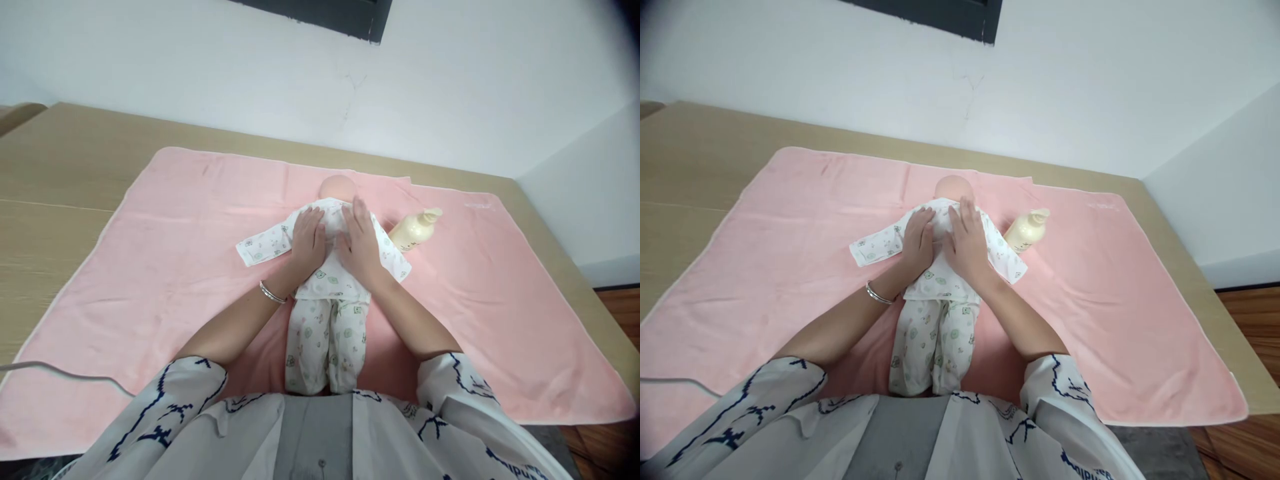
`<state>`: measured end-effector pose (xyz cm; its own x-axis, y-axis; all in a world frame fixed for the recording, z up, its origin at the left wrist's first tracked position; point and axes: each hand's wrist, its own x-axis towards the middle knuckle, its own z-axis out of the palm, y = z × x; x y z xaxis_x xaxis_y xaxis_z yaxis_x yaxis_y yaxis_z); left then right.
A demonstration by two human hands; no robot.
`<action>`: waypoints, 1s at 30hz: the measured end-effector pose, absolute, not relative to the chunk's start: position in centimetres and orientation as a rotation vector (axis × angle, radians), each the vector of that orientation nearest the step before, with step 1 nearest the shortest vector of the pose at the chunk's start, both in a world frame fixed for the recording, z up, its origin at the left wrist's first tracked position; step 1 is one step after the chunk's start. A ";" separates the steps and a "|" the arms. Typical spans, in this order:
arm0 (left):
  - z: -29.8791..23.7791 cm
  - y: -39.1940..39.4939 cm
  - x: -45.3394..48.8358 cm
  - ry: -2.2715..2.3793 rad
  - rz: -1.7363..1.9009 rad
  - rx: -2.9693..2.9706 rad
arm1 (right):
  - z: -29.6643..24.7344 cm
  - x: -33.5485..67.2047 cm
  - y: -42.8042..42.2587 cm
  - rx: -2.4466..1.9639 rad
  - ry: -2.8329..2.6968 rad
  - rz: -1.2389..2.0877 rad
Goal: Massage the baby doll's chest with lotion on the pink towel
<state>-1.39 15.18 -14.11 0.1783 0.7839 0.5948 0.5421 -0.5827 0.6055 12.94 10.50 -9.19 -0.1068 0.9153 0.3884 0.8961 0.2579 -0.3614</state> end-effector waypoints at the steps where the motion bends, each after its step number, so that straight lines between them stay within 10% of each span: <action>1: -14.2 15.2 -1.4 1.270 1.366 2.200 | -9.4 12.7 10.4 -1.640 -2.050 0.067; 30: -14.5 15.5 -1.4 1.309 1.350 2.182 | -8.0 12.4 9.3 -1.558 -2.064 0.251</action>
